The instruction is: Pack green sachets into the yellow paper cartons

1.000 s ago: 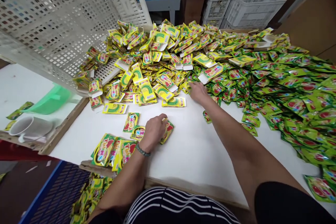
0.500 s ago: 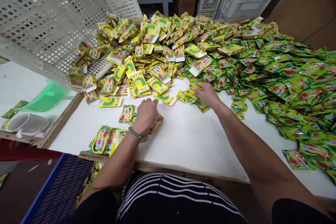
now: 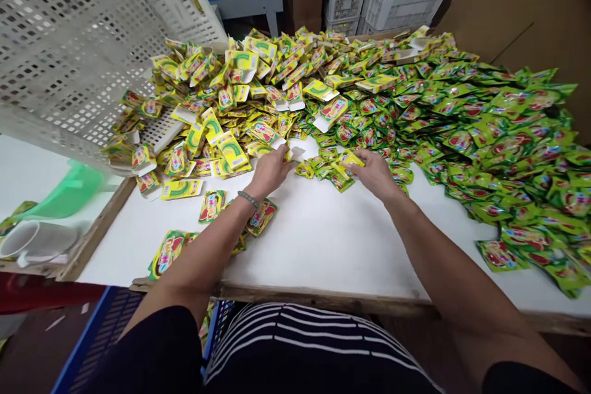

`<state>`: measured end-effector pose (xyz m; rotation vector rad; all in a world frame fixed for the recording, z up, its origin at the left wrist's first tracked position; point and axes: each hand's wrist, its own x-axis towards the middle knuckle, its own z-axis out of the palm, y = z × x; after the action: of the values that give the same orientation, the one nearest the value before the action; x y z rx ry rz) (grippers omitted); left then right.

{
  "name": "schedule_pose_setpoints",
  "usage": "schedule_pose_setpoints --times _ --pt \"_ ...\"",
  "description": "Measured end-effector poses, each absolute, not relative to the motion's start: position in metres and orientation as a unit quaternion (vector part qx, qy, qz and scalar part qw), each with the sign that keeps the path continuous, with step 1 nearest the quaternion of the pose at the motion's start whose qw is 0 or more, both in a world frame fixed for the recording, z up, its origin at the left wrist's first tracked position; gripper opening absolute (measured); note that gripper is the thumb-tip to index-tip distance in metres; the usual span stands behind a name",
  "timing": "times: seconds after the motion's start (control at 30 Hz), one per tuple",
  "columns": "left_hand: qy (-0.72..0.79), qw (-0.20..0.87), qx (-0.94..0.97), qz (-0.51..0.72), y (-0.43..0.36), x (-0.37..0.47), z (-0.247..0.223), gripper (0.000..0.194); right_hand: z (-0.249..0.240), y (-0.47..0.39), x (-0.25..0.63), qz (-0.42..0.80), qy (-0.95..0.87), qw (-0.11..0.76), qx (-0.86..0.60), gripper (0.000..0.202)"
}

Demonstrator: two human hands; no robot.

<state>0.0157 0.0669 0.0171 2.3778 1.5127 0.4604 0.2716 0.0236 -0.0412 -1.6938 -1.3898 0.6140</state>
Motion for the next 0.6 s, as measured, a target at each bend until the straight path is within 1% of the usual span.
schedule_pose_setpoints --times 0.07,0.13,0.2,0.3,0.37,0.47,0.6 --pt "0.529 0.237 0.781 0.234 0.052 0.026 0.014 0.038 -0.048 0.012 0.276 0.219 -0.521 0.390 -0.727 0.029" --pt "0.504 0.330 0.751 0.271 0.033 0.036 0.006 0.040 -0.052 0.002 0.274 0.245 -0.481 0.390 -0.746 0.029" --pt "0.490 0.407 0.719 0.278 0.016 0.043 -0.004 0.042 -0.053 -0.005 0.267 0.322 -0.438 0.446 -0.711 0.036" --pt "0.479 0.503 0.665 0.274 -0.003 0.046 -0.016 0.047 -0.045 -0.014 0.251 0.422 -0.395 0.542 -0.609 0.045" --pt "0.452 0.572 0.622 0.285 -0.009 0.045 -0.019 0.049 -0.037 -0.018 0.240 0.460 -0.405 0.553 -0.564 0.044" --pt "0.416 0.650 0.554 0.310 -0.011 0.042 -0.019 0.051 -0.029 -0.024 0.231 0.485 -0.466 0.501 -0.544 0.039" --pt "0.433 0.687 0.512 0.280 -0.010 0.040 -0.020 0.050 -0.025 -0.027 0.236 0.424 -0.564 0.401 -0.585 0.037"
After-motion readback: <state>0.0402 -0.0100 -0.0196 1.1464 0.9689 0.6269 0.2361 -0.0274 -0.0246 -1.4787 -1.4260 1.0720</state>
